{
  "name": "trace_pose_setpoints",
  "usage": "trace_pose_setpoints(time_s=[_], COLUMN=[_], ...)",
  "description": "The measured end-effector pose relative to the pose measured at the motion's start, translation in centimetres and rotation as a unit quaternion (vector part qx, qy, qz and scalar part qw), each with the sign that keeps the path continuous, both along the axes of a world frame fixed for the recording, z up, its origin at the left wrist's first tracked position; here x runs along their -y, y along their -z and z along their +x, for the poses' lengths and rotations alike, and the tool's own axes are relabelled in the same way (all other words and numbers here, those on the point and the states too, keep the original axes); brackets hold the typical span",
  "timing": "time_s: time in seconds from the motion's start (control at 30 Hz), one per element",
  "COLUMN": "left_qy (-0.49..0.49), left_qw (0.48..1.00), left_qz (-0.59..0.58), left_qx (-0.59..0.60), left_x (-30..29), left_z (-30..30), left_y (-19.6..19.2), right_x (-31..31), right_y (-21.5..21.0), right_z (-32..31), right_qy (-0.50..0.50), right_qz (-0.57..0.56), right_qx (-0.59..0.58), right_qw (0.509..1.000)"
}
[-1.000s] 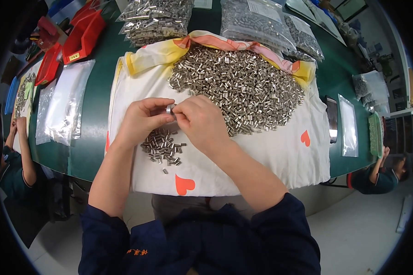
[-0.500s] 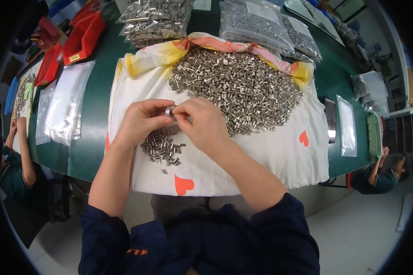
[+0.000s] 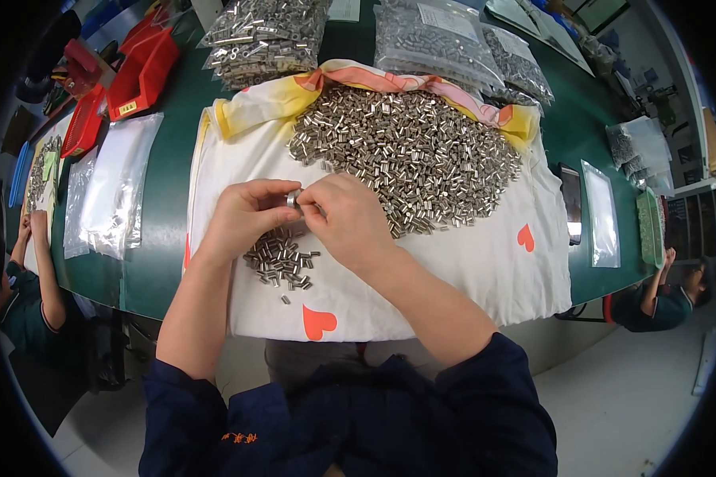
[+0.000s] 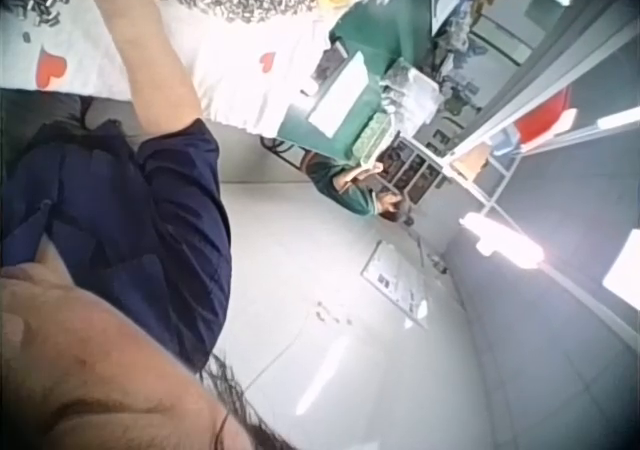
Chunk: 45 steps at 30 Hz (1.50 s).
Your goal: Manually sorting and inspecting small metal hardware components on a workbench in a factory setting.
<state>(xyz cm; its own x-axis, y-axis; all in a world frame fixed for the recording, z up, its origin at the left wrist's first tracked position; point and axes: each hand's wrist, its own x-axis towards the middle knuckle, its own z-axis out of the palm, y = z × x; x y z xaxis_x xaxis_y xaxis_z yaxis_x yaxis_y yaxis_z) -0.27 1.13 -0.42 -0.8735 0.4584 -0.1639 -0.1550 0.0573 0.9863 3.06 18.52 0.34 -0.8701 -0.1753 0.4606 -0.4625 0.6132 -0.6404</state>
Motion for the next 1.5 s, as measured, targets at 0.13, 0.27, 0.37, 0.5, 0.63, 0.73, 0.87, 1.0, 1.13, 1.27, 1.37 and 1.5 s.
trace_pose_setpoints(time_s=[0.13, 0.27, 0.37, 0.5, 0.63, 0.73, 0.87, 1.0, 1.13, 1.27, 1.37, 1.5], left_qy=[0.000, 0.004, 0.007, 0.004, 0.000, 0.016, 0.034, 0.052, 0.047, 0.035, 0.018, -0.001], left_qw=[1.000, 1.000, 0.999, 0.999, 1.000, 0.999, 0.999, 0.998, 0.997, 0.998, 0.998, 1.000], left_qz=[0.002, -0.010, -0.032, -0.045, 0.006, 0.023, 0.013, 0.018, 0.007, 0.006, 0.035, 0.021], left_qx=[-0.003, -0.003, -0.012, 0.000, 0.019, 0.032, 0.032, 0.043, 0.058, 0.050, 0.057, 0.020], left_x=[0.3, 0.1, 0.1, -0.1, 0.1, 0.6, 0.6, 0.6, 0.4, 0.3, 0.1, 0.0], left_z=[0.1, 0.0, 0.0, 0.1, 0.0, -0.2, 0.1, -0.1, -0.2, -0.1, -0.1, -0.2], left_y=[0.3, -0.2, -0.2, -0.1, -0.2, -0.4, -0.8, -0.3, -0.3, -0.3, 0.0, 0.3], right_x=[0.2, 0.1, 0.2, 0.1, -0.2, -1.3, -1.6, -1.9, -1.8, -1.8, -1.7, -0.8], right_y=[-0.3, 0.0, 0.0, -0.1, -0.6, -0.9, -0.8, 0.2, 0.6, 0.4, 0.4, -0.1], right_z=[0.1, 0.1, 0.1, 0.3, 0.2, -0.3, -0.7, -1.1, -1.2, -1.2, -1.3, -0.6], right_qy=[-0.010, -0.013, -0.001, 0.012, -0.003, -0.062, -0.066, -0.091, -0.078, -0.080, -0.077, -0.035], right_qz=[-0.100, -0.023, 0.002, -0.030, -0.057, -0.168, -0.217, -0.274, -0.282, -0.267, -0.272, -0.212], right_qx=[0.129, -0.002, -0.037, 0.079, 0.097, 0.243, 0.341, 0.393, 0.408, 0.412, 0.415, 0.353], right_qw=[0.987, 1.000, 0.999, 0.996, 0.994, 0.953, 0.912, 0.873, 0.865, 0.867, 0.865, 0.911])
